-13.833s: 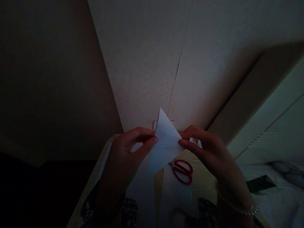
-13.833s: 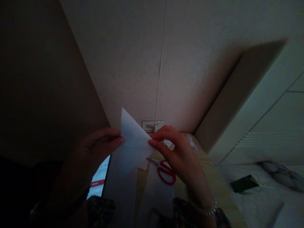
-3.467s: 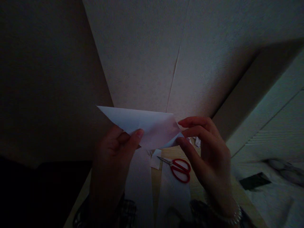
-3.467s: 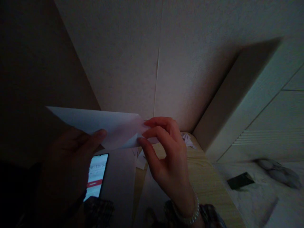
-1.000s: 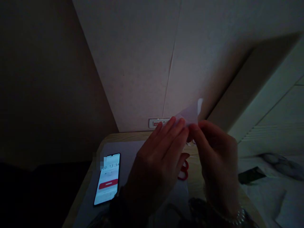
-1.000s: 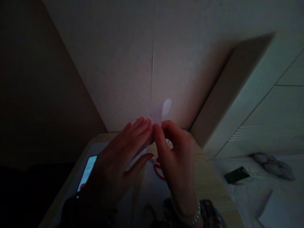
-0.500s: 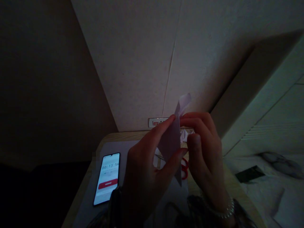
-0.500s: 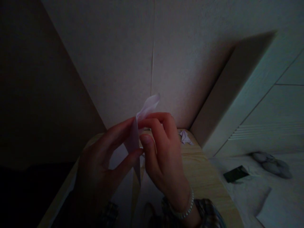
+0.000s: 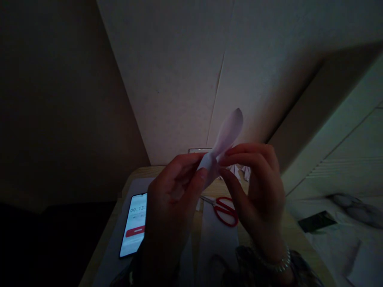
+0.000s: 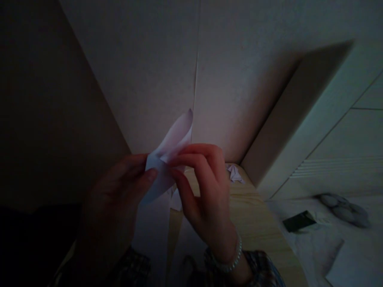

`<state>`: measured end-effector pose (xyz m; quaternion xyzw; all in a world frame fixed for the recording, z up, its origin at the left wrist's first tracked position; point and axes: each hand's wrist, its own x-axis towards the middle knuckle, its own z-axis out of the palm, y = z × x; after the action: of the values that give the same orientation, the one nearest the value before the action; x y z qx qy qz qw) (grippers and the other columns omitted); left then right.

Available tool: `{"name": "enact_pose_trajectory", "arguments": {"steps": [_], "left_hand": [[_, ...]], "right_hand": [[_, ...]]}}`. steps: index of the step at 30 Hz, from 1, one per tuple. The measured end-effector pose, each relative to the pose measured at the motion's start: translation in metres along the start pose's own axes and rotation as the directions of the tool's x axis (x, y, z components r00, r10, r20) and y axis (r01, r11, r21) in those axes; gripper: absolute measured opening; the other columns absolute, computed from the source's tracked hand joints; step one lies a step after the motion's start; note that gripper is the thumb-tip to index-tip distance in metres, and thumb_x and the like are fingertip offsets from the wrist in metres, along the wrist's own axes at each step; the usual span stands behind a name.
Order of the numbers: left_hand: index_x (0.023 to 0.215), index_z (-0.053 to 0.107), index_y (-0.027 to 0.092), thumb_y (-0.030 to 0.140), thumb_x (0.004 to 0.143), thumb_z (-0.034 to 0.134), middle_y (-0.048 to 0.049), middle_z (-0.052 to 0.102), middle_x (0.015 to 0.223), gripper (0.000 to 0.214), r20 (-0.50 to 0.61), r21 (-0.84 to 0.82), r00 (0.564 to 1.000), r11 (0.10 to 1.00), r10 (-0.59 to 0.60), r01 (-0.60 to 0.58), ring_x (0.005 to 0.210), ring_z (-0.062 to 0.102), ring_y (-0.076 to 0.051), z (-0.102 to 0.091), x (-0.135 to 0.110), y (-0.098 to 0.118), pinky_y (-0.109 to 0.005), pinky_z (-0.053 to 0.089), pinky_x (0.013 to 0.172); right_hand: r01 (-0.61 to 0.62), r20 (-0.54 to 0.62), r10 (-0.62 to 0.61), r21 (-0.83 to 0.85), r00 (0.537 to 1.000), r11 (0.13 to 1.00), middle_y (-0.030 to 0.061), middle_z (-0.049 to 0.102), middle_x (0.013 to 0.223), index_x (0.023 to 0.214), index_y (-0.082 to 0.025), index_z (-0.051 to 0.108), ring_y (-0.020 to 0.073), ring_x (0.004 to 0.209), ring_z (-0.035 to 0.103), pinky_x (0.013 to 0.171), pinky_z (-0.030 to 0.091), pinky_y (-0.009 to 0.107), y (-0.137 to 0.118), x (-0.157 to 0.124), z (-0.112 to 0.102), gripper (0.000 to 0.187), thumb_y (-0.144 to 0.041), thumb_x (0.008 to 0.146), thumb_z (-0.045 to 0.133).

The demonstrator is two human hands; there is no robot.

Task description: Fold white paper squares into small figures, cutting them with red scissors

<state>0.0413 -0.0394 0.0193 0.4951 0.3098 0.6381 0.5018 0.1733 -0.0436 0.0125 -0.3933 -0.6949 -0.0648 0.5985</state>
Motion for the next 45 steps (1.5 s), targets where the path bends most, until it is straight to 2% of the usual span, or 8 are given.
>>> {"name": "enact_pose_trajectory", "arguments": {"steps": [5,8,10,13,16,22,32,45], "left_hand": [[0.076,0.076,0.028,0.009,0.081,0.075,0.0112,0.080,0.073,0.020,-0.045,-0.070,0.999,0.997,0.016,-0.019,0.075,0.079,-0.008,0.002,0.000,0.001,-0.008,0.059,0.067],[0.074,0.076,0.030,0.008,0.079,0.075,0.0130,0.080,0.073,0.023,-0.065,-0.084,0.997,0.995,0.039,-0.045,0.073,0.078,-0.007,0.002,-0.002,0.001,-0.007,0.059,0.065],[0.073,0.075,0.029,0.007,0.079,0.075,0.0117,0.081,0.077,0.022,-0.093,-0.086,0.994,0.995,0.048,-0.056,0.075,0.079,-0.008,0.003,-0.002,0.001,-0.010,0.060,0.068],[0.074,0.074,0.028,0.010,0.078,0.075,0.0094,0.080,0.078,0.019,-0.110,-0.077,0.994,0.997,0.015,-0.024,0.076,0.077,-0.009,0.004,-0.003,0.001,-0.013,0.060,0.069],[0.071,0.074,0.026,0.015,0.079,0.074,0.0061,0.076,0.079,0.013,-0.050,-0.015,0.999,1.000,0.006,-0.007,0.078,0.074,-0.011,0.001,-0.002,0.002,-0.016,0.059,0.071],[0.076,0.075,0.023,0.009,0.074,0.071,0.0048,0.072,0.075,0.015,0.075,0.291,0.997,0.957,-0.020,-0.003,0.064,0.065,-0.009,-0.012,0.002,0.003,-0.016,0.051,0.057],[0.074,0.074,0.022,0.009,0.076,0.074,0.0069,0.078,0.073,0.014,0.027,0.191,0.982,0.965,-0.188,0.180,0.060,0.072,-0.008,-0.004,-0.001,0.013,-0.014,0.057,0.059],[0.070,0.071,0.023,0.021,0.079,0.075,0.0041,0.075,0.063,0.010,0.056,0.293,0.992,0.951,-0.118,0.096,0.056,0.073,-0.014,-0.009,0.003,0.007,-0.018,0.057,0.052]], "right_hand": [[-0.136,-0.114,0.165,0.225,0.980,0.965,0.0030,0.056,0.108,0.096,-0.028,0.064,0.0230,0.108,0.056,0.092,0.051,0.040,-0.001,-0.004,0.006,0.022,-0.016,0.083,0.077],[-0.247,-0.036,0.288,0.420,0.957,0.873,0.0057,0.053,0.121,0.095,-0.028,0.066,0.0266,0.121,0.054,0.094,0.053,0.042,-0.003,-0.005,0.006,0.009,-0.036,0.093,0.068],[-0.296,0.035,0.328,0.528,0.944,0.796,0.0058,0.054,0.127,0.096,-0.028,0.068,0.0273,0.124,0.054,0.096,0.053,0.042,-0.005,-0.005,0.005,0.022,-0.046,0.099,0.056],[-0.303,0.034,0.355,0.599,0.934,0.741,0.0026,0.061,0.116,0.093,-0.028,0.069,0.0207,0.109,0.060,0.087,0.054,0.034,-0.005,-0.005,0.006,0.007,-0.030,0.097,0.063],[-0.253,-0.066,0.356,0.585,0.932,0.771,-0.0001,0.061,0.101,0.090,-0.027,0.069,0.0155,0.095,0.061,0.077,0.054,0.026,-0.005,-0.004,0.009,0.021,-0.006,0.086,0.069],[-0.178,-0.173,0.294,0.484,0.940,0.857,-0.0006,0.060,0.096,0.090,-0.024,0.068,0.0130,0.094,0.061,0.080,0.054,0.024,-0.004,-0.002,0.010,0.026,0.000,0.081,0.069],[-0.166,-0.253,0.260,0.339,0.932,0.926,0.0015,0.061,0.092,0.089,-0.023,0.065,0.0154,0.087,0.061,0.070,0.053,0.027,-0.001,-0.002,0.010,0.022,-0.002,0.084,0.066],[-0.187,-0.173,0.245,0.296,0.954,0.937,0.0016,0.060,0.098,0.095,-0.027,0.065,0.0195,0.094,0.060,0.069,0.053,0.032,-0.008,-0.004,0.008,0.019,-0.009,0.087,0.069]]}}
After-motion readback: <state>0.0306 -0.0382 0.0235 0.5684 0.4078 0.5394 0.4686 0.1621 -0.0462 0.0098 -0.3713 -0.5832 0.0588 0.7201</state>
